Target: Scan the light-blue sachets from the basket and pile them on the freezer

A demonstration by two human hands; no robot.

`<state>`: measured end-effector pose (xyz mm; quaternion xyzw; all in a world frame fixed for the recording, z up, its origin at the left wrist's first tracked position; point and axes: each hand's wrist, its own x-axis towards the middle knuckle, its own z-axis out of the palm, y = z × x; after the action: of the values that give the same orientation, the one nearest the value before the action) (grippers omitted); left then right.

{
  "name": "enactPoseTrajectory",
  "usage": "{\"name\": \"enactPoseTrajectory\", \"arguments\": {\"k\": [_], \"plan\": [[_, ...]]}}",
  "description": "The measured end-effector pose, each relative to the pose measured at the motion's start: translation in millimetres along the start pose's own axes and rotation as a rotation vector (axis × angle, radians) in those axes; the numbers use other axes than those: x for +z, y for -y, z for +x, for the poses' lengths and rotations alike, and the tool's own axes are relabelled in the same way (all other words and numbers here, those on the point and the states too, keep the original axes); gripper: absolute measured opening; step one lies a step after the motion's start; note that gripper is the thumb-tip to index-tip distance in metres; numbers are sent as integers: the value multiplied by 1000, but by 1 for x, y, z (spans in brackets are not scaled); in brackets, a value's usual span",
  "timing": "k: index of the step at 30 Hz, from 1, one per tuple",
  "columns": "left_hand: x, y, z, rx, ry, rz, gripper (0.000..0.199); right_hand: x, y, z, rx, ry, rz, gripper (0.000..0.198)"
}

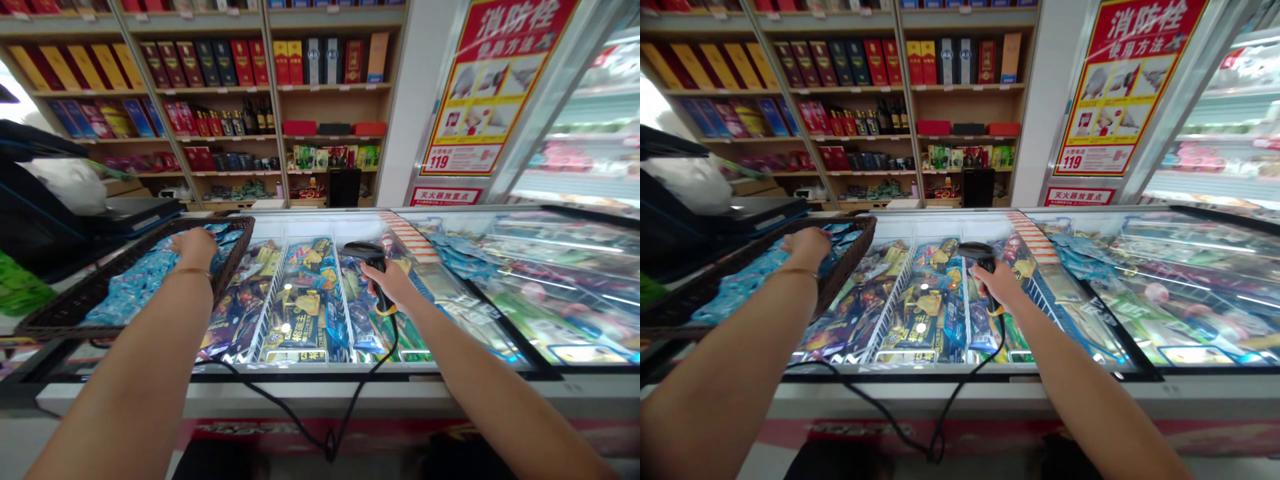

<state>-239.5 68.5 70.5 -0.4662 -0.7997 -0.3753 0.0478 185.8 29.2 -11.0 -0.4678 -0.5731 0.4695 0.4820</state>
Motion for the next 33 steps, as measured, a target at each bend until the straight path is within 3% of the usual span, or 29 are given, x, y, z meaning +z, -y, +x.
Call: {"name": "enactPoseTrajectory", "arguments": {"k": [3, 5, 8, 12, 17, 21, 24, 29, 33], "plan": [[-2, -7, -1, -37, -198, 19, 26, 0, 1, -1, 0, -3, -7, 28], [-4, -15, -3, 51, -319, -44, 34, 0, 1, -1, -3, -5, -13, 27], [-3, -33, -11, 212, -365, -105, 35, 0, 0, -1, 1, -7, -7, 25], [11, -67, -32, 408, -257, -36, 32, 0, 1, 1, 19, 0, 30, 24], [52, -104, -62, 650, -4, 146, 35, 1, 6, 0, 36, -15, 68, 23], [91, -121, -91, 798, 187, 259, 36, 1, 9, -1, 46, -34, 86, 20], [113, -128, -111, 914, 250, 256, 37, 0, 10, -1, 53, -34, 80, 19], [130, -130, -125, 938, 310, 130, 28, -1, 12, -2, 30, -32, 56, 23], [133, -127, -119, 810, 293, 27, 36, -1, 12, -4, -1, -27, 60, 27]]}}
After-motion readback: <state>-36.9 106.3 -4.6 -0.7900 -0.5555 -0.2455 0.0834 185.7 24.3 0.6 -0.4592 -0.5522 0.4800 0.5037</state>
